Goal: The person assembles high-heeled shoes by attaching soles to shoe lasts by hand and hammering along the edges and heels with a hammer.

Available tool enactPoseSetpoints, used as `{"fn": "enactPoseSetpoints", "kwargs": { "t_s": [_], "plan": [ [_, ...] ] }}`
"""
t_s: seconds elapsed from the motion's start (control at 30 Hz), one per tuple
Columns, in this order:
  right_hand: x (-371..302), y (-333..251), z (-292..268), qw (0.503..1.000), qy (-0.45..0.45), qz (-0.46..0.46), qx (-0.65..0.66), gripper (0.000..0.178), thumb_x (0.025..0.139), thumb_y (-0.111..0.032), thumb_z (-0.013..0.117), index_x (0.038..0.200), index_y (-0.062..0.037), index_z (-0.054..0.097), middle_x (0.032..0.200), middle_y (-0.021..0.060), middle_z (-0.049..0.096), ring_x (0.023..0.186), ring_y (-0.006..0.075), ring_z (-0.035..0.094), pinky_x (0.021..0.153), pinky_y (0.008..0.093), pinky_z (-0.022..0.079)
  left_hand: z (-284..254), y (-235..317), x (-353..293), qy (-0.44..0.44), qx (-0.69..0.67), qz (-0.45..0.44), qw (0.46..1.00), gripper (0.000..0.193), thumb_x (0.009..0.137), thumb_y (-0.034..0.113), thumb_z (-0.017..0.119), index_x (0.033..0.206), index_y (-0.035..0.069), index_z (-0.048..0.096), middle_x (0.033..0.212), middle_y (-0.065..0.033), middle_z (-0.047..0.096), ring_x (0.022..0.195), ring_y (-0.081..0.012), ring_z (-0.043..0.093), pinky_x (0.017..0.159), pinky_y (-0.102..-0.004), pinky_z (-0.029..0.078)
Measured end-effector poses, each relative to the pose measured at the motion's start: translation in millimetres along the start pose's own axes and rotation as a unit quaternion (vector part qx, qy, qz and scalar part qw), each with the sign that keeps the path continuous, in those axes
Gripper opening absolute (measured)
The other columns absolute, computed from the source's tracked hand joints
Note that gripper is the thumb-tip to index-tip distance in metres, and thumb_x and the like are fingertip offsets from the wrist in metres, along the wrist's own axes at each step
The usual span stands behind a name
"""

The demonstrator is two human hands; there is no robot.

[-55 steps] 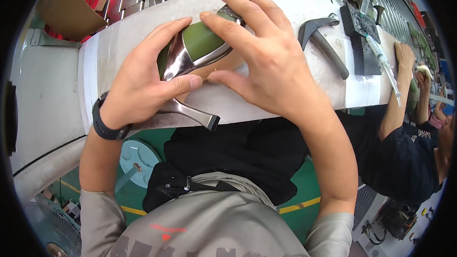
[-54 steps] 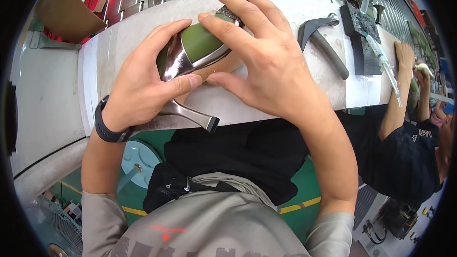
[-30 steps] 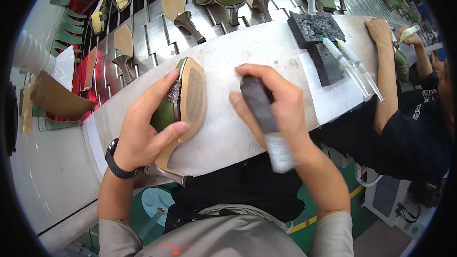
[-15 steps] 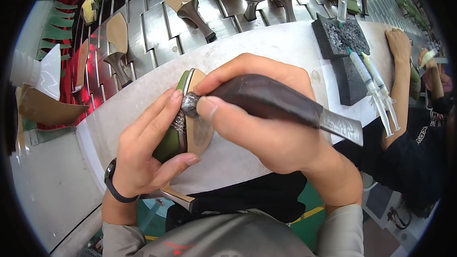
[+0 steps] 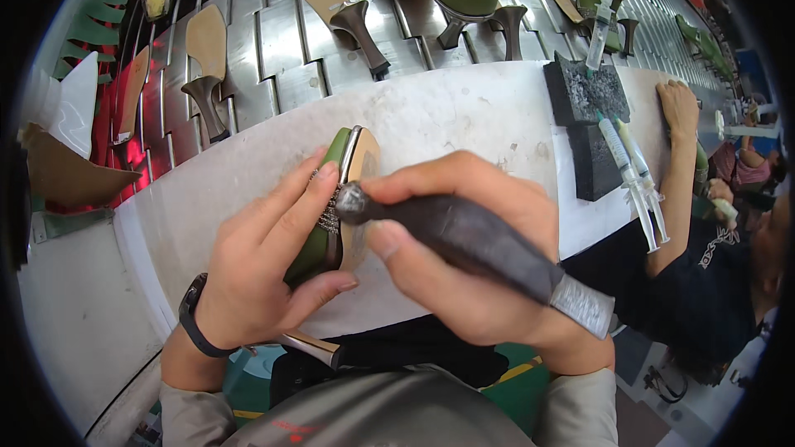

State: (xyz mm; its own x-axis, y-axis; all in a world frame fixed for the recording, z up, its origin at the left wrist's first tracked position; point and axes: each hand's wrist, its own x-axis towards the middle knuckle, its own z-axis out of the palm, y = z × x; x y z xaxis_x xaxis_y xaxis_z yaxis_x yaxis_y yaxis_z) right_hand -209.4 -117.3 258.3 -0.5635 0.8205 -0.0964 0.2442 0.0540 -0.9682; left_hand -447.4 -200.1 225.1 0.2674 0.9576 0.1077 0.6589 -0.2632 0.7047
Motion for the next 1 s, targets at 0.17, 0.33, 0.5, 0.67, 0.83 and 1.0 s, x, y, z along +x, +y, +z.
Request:
{"fn": "enactPoseSetpoints", "kwargs": {
  "t_s": [0.17,0.33,0.5,0.67,0.83,1.0],
  "plan": [
    [18,-3,-2,0.999,-0.006,-0.030,0.014,0.022,0.093,-0.003,0.076,0.112,0.0058,0.072,0.101,0.0116,0.079,0.087,0.0094,0.071,0.078,0.0250,0.056,1,-2,-2,0.007,0.016,0.014,1.000,0.102,0.068,0.022,0.096,0.156,-0.003,0.049,0.154,-0.0309,0.053,0.107,-0.0432,0.072,0.088,-0.0439,0.058],
    [28,-1,-3,0.997,-0.024,0.022,0.071,0.022,0.092,-0.004,0.074,0.111,0.0068,0.072,0.105,0.0148,0.081,0.092,0.0122,0.073,0.085,0.0272,0.057,1,-5,-6,0.029,0.011,0.033,0.999,0.108,0.069,0.023,0.095,0.158,-0.007,0.043,0.154,-0.0325,0.052,0.101,-0.0400,0.072,0.082,-0.0436,0.056],
    [37,8,13,0.995,0.081,-0.015,0.049,0.019,0.097,-0.007,0.071,0.110,0.0064,0.072,0.104,0.0129,0.081,0.092,0.0129,0.073,0.085,0.0274,0.058,-1,-5,-9,0.019,0.015,0.030,0.999,0.110,0.070,0.021,0.095,0.160,-0.007,0.039,0.151,-0.0333,0.055,0.101,-0.0425,0.071,0.085,-0.0443,0.057],
    [43,7,8,0.993,0.074,0.018,0.094,0.022,0.097,-0.011,0.072,0.109,0.0066,0.073,0.102,0.0121,0.081,0.093,0.0134,0.073,0.086,0.0280,0.058,3,-9,-12,0.047,-0.033,0.026,0.998,0.110,0.072,0.017,0.094,0.162,-0.007,0.036,0.136,-0.0323,0.064,0.101,-0.0462,0.070,0.088,-0.0449,0.057],
    [5,0,13,0.998,-0.019,-0.060,0.009,0.021,0.092,-0.006,0.076,0.111,0.0047,0.073,0.101,0.0133,0.081,0.090,0.0129,0.073,0.082,0.0268,0.057,7,-7,-16,0.080,-0.031,0.033,0.996,0.111,0.072,0.013,0.094,0.163,-0.006,0.034,0.127,-0.0304,0.068,0.106,-0.0482,0.070,0.091,-0.0454,0.057],
    [-7,-1,23,0.953,-0.031,-0.234,-0.191,0.029,0.082,-0.005,0.084,0.108,0.0016,0.075,0.098,0.0181,0.079,0.088,0.0258,0.081,0.078,0.0324,0.063,4,-9,-19,0.076,-0.065,0.028,0.995,0.103,0.077,0.009,0.090,0.163,-0.005,0.034,0.130,-0.0321,0.067,0.111,-0.0496,0.069,0.095,-0.0446,0.056]
  ]
}}
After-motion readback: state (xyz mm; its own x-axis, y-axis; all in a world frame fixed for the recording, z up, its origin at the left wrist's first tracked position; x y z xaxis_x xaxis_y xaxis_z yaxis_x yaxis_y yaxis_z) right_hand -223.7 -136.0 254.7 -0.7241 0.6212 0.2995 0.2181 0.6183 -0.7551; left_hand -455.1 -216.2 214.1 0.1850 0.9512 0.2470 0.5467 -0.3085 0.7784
